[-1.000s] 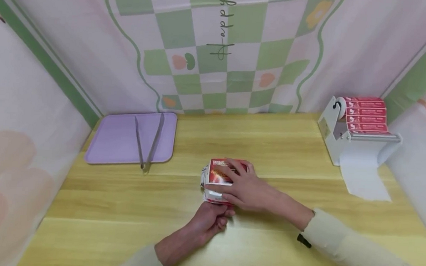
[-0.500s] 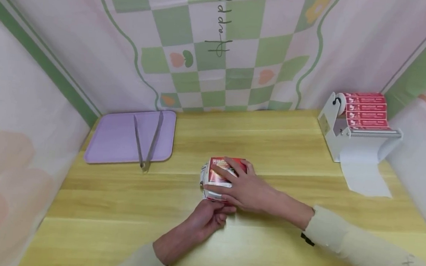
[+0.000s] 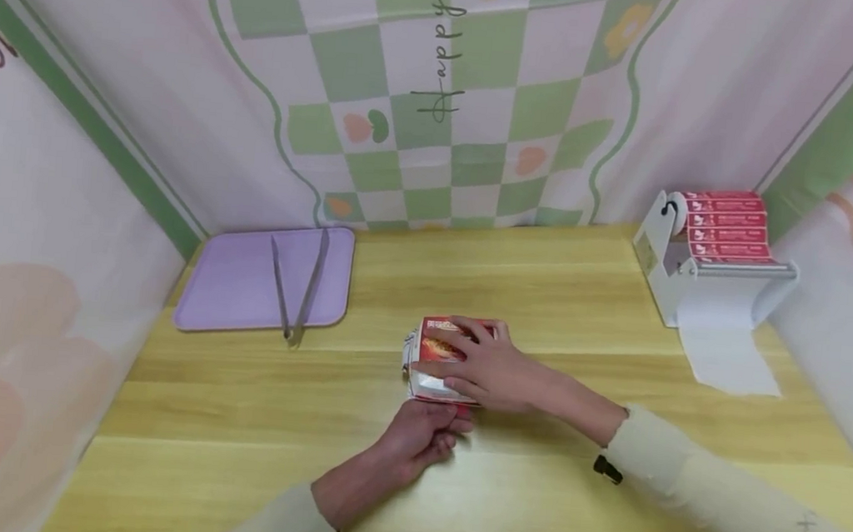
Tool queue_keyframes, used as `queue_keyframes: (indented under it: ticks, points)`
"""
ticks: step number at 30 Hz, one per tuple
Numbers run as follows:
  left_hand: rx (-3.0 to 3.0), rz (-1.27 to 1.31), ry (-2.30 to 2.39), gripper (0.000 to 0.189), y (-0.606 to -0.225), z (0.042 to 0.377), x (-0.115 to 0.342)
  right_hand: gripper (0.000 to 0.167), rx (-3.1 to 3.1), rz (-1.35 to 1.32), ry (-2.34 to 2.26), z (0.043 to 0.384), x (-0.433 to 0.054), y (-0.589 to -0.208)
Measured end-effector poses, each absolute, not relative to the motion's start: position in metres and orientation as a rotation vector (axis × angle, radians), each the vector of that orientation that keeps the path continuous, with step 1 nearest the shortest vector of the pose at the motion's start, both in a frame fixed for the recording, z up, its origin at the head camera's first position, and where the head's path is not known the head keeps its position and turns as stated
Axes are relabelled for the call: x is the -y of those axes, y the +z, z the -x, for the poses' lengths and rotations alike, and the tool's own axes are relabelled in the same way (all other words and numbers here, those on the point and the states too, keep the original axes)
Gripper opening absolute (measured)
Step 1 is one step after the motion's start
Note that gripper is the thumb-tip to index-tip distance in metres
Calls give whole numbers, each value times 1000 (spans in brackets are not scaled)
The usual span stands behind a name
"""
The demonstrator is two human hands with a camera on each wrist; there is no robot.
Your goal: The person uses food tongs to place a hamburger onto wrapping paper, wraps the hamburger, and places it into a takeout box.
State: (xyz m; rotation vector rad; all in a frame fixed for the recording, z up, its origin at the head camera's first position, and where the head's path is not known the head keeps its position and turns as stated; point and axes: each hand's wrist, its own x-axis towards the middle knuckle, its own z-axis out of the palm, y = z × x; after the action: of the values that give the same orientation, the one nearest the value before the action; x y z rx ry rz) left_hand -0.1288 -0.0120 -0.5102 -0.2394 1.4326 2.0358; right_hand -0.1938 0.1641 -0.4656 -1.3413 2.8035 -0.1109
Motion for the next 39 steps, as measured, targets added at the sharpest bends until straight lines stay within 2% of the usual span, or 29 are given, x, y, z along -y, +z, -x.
queue_keyframes:
  ticks: [13,18,23,26,30,33,36,39]
  points:
    - [-1328,154,1943,33,-501,144,33,48,-2885,1387,-67,209,-160,-471]
    - [-1415,170,1959,39,-490,175,51,45,-2923,1410,55,244,-164,-473]
    - [-1681,191,1942,35,-492,219,65,47,-3002,1478,137,292,-172,-474]
    - [-1833,195,1932,33,-490,236,72,49,-3038,1372,-2,308,-180,-473]
    - [-2041,139,1926,31,-484,249,74,52,-3012,1167,-301,311,-195,-470]
    - [-2265,27,1864,44,-482,257,71,57,-2976,1080,-398,307,-201,-473]
    - [-2481,-117,1662,65,-486,268,66,61,-2933,1101,-469,306,-200,-480]
    - [-2567,-290,1488,75,-491,274,61,62,-2875,1171,-548,304,-196,-486]
